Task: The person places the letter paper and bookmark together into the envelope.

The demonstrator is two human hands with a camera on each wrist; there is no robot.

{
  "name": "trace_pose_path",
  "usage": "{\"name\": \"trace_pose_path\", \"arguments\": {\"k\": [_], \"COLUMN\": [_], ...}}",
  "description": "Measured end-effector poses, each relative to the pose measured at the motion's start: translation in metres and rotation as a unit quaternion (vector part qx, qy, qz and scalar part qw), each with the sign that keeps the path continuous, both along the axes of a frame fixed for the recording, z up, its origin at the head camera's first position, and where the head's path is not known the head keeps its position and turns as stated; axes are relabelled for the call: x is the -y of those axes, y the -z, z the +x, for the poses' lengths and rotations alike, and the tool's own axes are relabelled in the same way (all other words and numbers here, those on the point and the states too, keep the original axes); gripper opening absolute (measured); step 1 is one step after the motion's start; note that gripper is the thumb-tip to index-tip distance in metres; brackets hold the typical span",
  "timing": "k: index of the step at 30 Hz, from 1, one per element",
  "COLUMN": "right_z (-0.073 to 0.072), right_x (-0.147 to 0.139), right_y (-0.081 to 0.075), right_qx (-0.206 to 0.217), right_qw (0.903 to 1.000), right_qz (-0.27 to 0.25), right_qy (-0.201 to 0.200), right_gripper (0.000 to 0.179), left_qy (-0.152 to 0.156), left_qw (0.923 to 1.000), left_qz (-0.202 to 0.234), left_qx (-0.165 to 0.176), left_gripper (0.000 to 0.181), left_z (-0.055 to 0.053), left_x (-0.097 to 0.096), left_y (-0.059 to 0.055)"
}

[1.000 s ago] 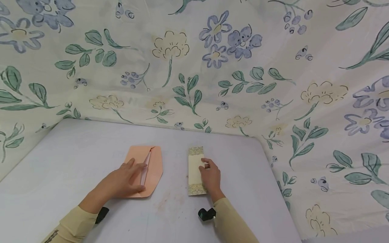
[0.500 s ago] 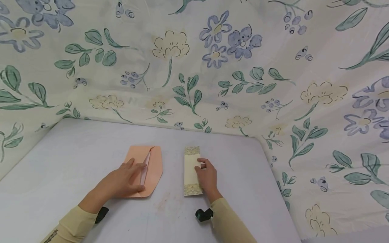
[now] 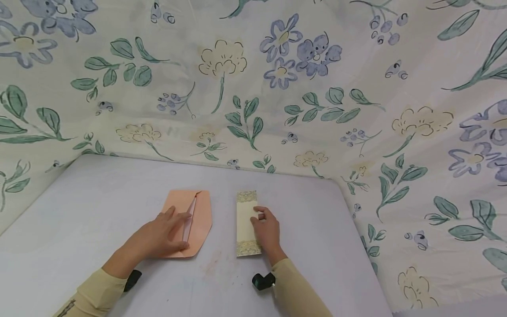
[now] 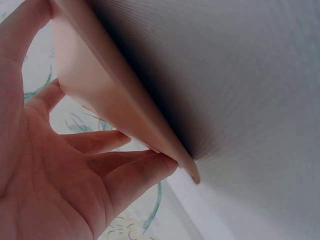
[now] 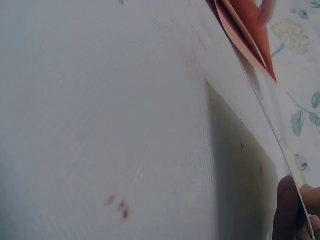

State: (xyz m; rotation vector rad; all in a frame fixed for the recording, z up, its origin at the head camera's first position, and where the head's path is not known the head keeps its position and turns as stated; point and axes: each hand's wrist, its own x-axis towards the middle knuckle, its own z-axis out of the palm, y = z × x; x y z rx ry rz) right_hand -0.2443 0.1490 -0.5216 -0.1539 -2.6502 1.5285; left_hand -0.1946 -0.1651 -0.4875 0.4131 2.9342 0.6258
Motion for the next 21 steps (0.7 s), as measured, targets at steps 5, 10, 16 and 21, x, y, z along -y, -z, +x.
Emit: {"name": "trace_pose_path", "arguments": {"k": [5,10,16,21], "right_z": [0.0,0.0,-0.001,-0.001], "right_x": [0.005,0.01,0.015,0.018], "right_y": [-0.002,-0.002,-0.003,-0.003], "right_qx": [-0.003,-0.006,-0.009,-0.006], "right_qw": [1.0,0.9999,0.9999,0.9999], "right_qz": [-0.004,-0.008,-0.01,-0.013], "right_qy": [-0.002,-0.002,-0.009,-0.009], "right_gripper": [0.031,0.03,0.03,0.03], "left_qy": [0.002,0.001,0.001,-0.001], "left_qw": [1.0,1.0,1.0,1.0], "left_qz": [0.001,0.0,0.001,0.002], "left_qx": [-0.005,-0.006,-0.009,-0.007], "left_gripper": [0.082,0.082,0.082,0.083], "left_z": [0.0,0.0,-0.001,-0.001], "left_x": [0.0,0.0,0.001,0.001], "left_y": [0.001,0.001,0.003,0.003]}}
